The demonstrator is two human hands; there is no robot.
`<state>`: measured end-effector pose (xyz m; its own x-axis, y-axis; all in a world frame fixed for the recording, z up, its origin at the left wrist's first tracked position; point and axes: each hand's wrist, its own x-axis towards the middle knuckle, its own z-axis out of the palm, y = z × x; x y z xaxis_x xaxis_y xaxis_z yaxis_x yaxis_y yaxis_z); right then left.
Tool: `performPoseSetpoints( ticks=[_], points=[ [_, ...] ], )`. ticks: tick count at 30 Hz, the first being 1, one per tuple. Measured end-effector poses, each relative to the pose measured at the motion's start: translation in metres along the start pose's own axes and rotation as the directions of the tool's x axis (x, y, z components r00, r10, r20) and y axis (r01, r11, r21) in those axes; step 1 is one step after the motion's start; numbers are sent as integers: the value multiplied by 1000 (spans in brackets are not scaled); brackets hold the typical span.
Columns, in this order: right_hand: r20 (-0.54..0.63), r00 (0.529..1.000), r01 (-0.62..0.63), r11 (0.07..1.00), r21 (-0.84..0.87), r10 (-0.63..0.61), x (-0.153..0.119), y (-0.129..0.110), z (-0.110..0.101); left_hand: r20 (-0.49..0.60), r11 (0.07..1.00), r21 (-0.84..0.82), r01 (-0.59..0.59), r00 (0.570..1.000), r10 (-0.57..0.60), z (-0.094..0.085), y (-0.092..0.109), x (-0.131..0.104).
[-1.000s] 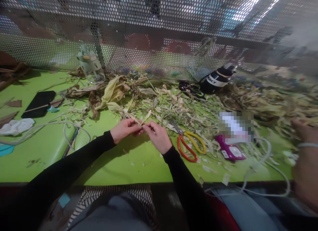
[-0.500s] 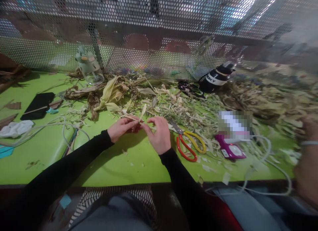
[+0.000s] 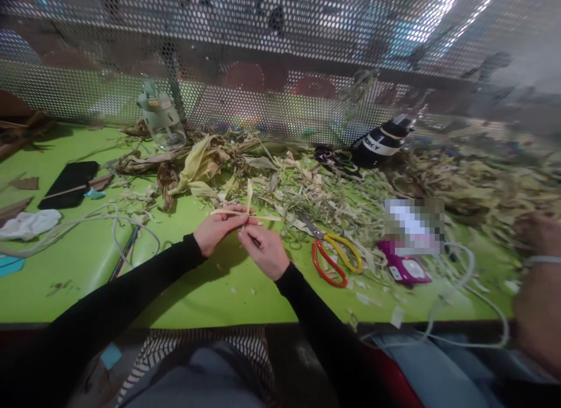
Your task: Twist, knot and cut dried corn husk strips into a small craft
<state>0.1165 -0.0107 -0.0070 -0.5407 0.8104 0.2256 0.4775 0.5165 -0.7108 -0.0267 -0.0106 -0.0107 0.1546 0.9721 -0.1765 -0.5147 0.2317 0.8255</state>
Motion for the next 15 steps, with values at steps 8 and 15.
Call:
performPoseSetpoints(
  ticks=[8, 15],
  points=[
    [-166, 985, 35, 999, -7, -36, -1, 3, -3, -24, 992, 124, 13, 1000, -10, -3, 12, 2],
    [-288, 952, 27, 969, -245, -99, 6, 14, -13, -26, 975, 218, 47, 999, -43, -4, 13, 4]
  ],
)
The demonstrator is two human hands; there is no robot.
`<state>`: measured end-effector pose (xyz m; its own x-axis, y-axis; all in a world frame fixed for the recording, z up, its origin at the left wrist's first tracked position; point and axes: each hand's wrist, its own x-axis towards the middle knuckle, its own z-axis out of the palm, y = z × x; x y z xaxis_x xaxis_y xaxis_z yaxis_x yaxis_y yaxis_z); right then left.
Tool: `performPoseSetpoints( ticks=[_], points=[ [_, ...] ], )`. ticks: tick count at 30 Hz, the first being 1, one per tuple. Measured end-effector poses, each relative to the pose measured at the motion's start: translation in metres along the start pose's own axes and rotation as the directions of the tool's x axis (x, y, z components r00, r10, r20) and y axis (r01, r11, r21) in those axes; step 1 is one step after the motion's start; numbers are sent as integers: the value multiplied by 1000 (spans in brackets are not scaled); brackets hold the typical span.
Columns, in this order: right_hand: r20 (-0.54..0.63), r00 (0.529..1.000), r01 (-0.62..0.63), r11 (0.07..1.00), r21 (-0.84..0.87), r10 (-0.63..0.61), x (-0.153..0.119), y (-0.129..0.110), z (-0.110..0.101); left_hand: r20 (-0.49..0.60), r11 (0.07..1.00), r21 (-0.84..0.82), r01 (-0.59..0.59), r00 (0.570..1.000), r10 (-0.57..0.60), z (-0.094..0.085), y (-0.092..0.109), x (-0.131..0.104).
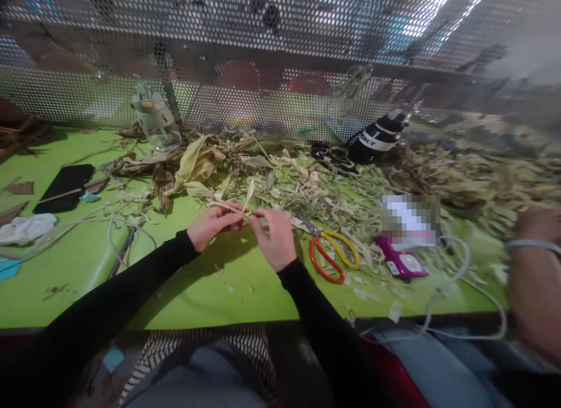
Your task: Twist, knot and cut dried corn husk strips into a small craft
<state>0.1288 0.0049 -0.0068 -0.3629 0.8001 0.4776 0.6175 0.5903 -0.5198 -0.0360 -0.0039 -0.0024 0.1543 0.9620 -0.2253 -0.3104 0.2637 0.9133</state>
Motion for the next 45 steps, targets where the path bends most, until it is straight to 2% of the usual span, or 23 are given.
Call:
performPoseSetpoints(
  ticks=[2, 3, 7, 10, 15, 17, 21, 27, 29, 32, 35, 40, 45],
  points=[
    [114, 993, 0, 997, 81, -10, -1, -2, 2, 21, 996, 85, -28, 999, 26, -1, -3, 2],
    [136, 991, 5, 994, 111, -20, -2, -3, 3, 28, 989, 140, -50, 999, 46, -2, -5, 3],
    [141, 989, 30, 988, 150, -51, -4, -6, 4, 55, 946, 302, -122, 992, 110, -8, -10, 10],
    [158, 987, -9, 987, 161, -17, -4, -5, 4, 70, 966, 243, -83, 995, 67, -14, -8, 13],
    [158, 986, -86, 978, 192, 56, -3, -6, 1, 134, 992, 92, 88, 986, -100, -19, 2, 11],
    [163, 983, -113, 974, 196, 81, -3, -6, 1, 125, 988, 76, 134, 982, -143, -18, 5, 9],
    [161, 975, -180, 967, 182, 151, -3, -6, 1, 80, 984, 87, 153, 984, -160, -13, 6, 4],
    [140, 943, -332, 888, 319, 302, 1, -1, -1, 134, 976, 206, 71, 986, -100, -8, 1, 3],
    [191, 933, -355, 865, 356, 305, 2, 2, -1, 180, 958, 286, 26, 980, -80, -9, -3, 4],
    [279, 924, -359, 845, 396, 262, 2, 4, 2, 243, 869, 491, -62, 967, -68, -9, -9, 3],
    [223, 940, -334, 833, 441, 259, 1, 4, 5, 280, 766, 630, -126, 957, -73, -7, -12, 0],
    [209, 908, -416, 721, 554, 363, -2, 3, 8, 357, 859, 497, -124, 931, -72, -2, -13, -4],
    [163, 902, -422, 730, 538, 401, -2, -1, 9, 408, 920, 387, -61, 906, -112, 0, -13, -4]
  ],
)
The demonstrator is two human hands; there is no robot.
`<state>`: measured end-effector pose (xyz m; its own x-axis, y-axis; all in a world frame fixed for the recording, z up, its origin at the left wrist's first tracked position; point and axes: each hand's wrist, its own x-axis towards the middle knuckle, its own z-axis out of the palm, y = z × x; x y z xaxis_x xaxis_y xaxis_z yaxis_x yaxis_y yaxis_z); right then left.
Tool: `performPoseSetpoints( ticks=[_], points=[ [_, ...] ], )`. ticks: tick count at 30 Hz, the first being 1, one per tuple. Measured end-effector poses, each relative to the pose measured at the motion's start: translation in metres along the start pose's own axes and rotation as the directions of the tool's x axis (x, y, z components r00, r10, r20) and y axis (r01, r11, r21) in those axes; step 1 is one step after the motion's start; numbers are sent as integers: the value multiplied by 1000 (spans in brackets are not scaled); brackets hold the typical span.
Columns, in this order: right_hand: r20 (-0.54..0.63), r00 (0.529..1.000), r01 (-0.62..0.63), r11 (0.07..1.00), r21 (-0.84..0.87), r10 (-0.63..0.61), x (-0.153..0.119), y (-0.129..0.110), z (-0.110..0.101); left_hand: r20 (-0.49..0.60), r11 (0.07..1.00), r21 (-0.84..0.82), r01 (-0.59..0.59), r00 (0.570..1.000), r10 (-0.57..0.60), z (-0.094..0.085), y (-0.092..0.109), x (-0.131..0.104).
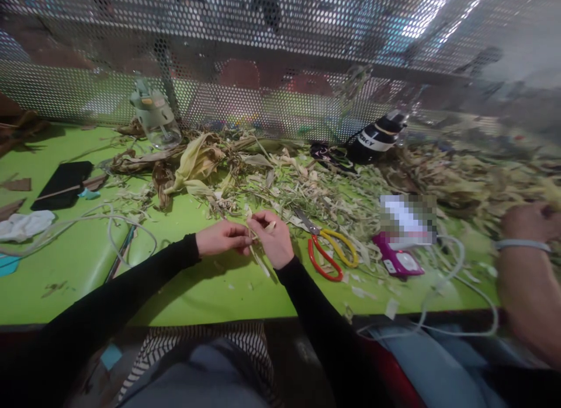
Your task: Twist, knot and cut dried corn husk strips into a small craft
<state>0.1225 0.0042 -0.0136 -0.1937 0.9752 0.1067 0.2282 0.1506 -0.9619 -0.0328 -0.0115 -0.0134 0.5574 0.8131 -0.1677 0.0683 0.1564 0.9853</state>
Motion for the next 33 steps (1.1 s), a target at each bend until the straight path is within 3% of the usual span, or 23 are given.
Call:
performPoseSetpoints(
  ticks=[3, 8, 13, 19, 23, 27, 30, 33],
  points=[
    [10, 1000, -16, 1000, -3, 16, 2, -3, -1, -15, 988, -152, 39, 999, -41, -2, 1, 1],
    [6, 1000, -15, 1000, 24, 15, 5, 1, -7, -147, 915, -390, 103, 974, -173, -7, 5, 1],
    [103, 995, 17, 999, -52, -11, 7, 6, -8, -200, 947, -315, 65, 971, -133, -5, 3, 2],
    [-32, 993, 102, 975, -195, -110, 3, 5, -7, -227, 966, -252, 54, 967, -113, -2, 3, 1],
    [-49, 992, 104, 978, -180, -115, 3, 8, -8, -206, 972, -227, 56, 973, -104, -3, 2, 1],
    [-28, 999, 41, 993, -113, -45, 6, 7, -9, -206, 946, -317, 70, 969, -140, -10, 1, 2],
    [52, 999, 4, 986, -165, 5, 6, 3, -10, -224, 886, -461, 52, 959, -173, -16, 2, 3],
    [39, 996, 93, 946, -311, -85, 4, 0, -10, -258, 836, -548, 25, 946, -197, -19, 4, 5]
  ],
)
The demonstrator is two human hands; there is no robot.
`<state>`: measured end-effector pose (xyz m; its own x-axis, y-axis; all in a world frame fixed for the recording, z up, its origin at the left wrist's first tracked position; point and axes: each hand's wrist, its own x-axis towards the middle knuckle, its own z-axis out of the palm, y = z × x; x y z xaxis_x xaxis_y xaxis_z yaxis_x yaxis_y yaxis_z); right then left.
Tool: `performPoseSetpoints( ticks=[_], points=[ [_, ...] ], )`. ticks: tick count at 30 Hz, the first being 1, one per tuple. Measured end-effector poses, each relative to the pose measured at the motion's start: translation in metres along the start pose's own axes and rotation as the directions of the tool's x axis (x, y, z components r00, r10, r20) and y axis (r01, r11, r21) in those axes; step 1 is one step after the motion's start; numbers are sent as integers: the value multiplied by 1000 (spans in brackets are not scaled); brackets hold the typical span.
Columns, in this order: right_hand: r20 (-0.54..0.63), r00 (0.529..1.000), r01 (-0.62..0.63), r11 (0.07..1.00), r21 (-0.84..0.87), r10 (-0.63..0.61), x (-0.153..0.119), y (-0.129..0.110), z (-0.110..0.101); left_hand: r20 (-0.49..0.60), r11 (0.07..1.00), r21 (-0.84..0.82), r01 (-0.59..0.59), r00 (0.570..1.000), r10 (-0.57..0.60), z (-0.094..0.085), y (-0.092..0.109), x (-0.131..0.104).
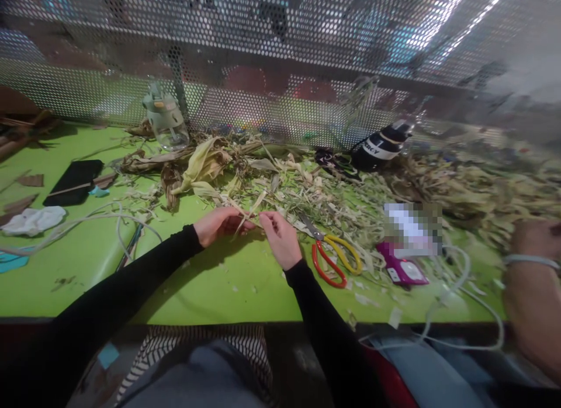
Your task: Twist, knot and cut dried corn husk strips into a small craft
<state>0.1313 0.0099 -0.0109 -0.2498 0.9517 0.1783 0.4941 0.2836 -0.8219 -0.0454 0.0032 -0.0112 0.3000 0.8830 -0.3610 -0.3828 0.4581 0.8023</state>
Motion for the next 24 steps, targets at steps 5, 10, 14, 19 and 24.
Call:
performPoseSetpoints(
  ticks=[5, 10, 14, 19, 24],
  points=[
    [-111, 917, 323, 875, -362, -384, -2, 2, 6, -43, 998, -37, -45, 998, 44, 2, 0, 1],
    [85, 828, 489, 638, -596, -555, -8, -2, 13, -21, 992, -57, -111, 994, 110, 4, -3, 0],
    [136, 772, 546, 539, -641, -621, -13, -5, 15, 28, 990, -77, -116, 993, 119, 7, -7, -1],
    [-81, 840, 469, 794, -386, -536, -9, -4, 14, 22, 997, -27, -76, 997, 76, 6, -8, 0],
    [-109, 970, 230, 968, 104, -218, -5, -4, 15, 62, 974, 161, -160, 986, 152, 9, -5, 0]
  ],
)
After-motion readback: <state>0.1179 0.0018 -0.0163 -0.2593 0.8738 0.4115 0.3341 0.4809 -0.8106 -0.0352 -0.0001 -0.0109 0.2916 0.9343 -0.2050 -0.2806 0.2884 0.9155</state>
